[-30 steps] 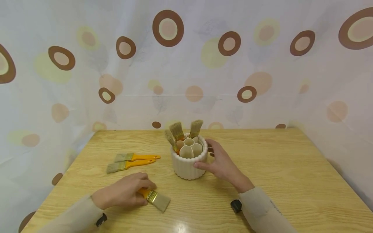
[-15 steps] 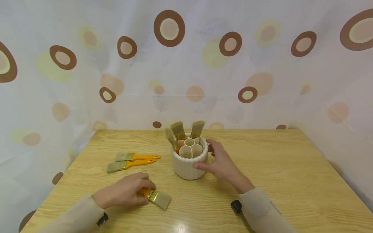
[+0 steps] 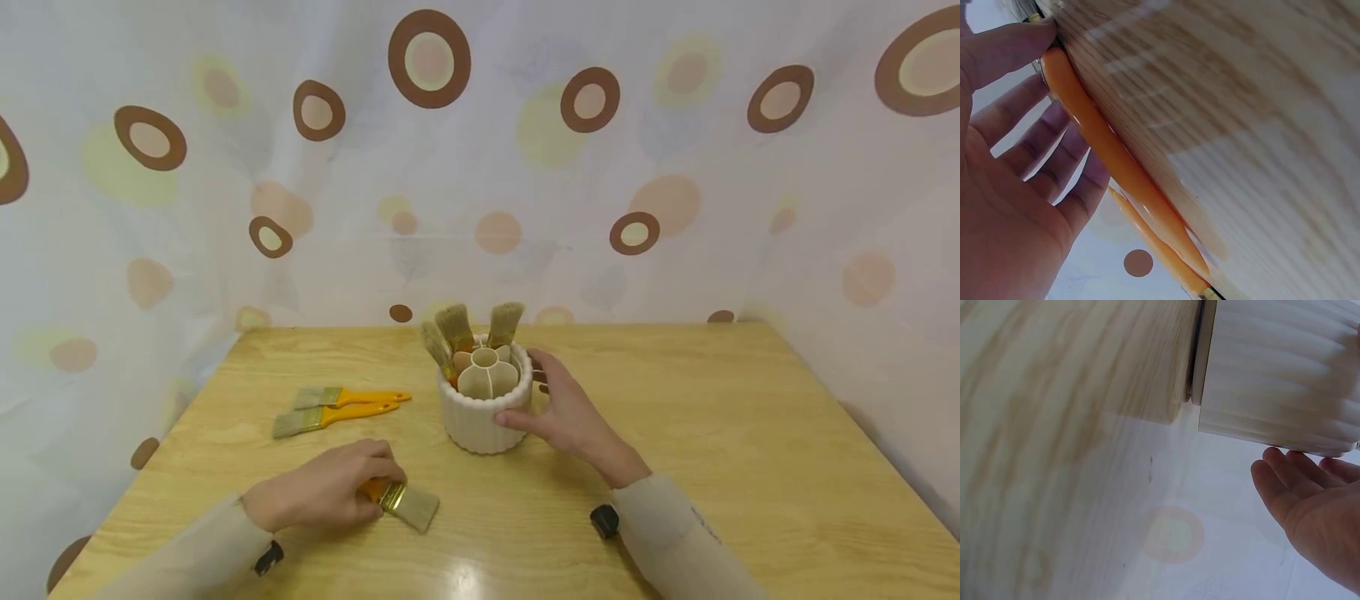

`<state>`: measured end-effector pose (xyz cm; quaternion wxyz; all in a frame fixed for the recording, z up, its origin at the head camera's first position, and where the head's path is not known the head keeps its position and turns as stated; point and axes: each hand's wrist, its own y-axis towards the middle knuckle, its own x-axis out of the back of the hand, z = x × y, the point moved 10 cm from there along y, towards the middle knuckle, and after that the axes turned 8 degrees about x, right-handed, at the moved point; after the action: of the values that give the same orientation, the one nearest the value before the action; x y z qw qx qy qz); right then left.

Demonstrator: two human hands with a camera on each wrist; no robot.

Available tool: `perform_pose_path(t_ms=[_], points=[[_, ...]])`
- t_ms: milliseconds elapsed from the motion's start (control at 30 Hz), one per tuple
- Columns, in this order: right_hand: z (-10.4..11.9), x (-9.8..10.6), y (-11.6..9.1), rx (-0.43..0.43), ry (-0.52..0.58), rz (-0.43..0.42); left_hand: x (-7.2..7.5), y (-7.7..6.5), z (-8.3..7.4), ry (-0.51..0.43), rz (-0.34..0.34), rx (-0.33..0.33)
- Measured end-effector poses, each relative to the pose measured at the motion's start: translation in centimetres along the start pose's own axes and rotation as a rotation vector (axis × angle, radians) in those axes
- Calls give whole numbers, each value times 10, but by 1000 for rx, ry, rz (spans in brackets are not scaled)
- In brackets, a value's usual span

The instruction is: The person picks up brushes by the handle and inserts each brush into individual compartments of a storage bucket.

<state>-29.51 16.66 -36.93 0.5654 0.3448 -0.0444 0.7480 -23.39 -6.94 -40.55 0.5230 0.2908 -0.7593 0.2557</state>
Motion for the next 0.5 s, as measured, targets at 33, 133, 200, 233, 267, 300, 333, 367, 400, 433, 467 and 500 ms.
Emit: perform_pose_path(t_ms=[33, 133, 200, 233, 267, 300, 333, 367, 400, 433, 467, 500], points=[[0, 0, 0, -6, 2, 3, 0, 1, -1, 0, 2, -3], [-1, 1, 0, -18, 9, 8, 1, 2, -2, 0, 9, -5], [-2, 1, 1, -20, 11, 9, 1, 4, -2, 1, 15, -2], [-2, 2, 1, -19, 11, 8, 0, 4, -2, 2, 16, -1], [-2, 2, 1, -15, 9, 6, 0, 4, -2, 2, 19, 2], [-2, 2, 1, -11, 6, 6, -1, 5, -2, 1, 21, 4], [-3, 2, 2, -8, 5, 4, -1, 5, -2, 1, 24, 7], [-3, 2, 2, -4, 2, 5, -1, 5, -2, 0, 26, 9], [-3, 1, 2, -3, 0, 4, -2, 5, -2, -1, 29, 11], [-3, 1, 1, -2, -1, 3, -2, 5, -3, -2, 31, 11], [-4, 1, 1, -2, -3, 3, -3, 5, -3, -3, 35, 13], [-4, 1, 1, -3, -5, 4, -3, 5, -3, -5, 38, 13]])
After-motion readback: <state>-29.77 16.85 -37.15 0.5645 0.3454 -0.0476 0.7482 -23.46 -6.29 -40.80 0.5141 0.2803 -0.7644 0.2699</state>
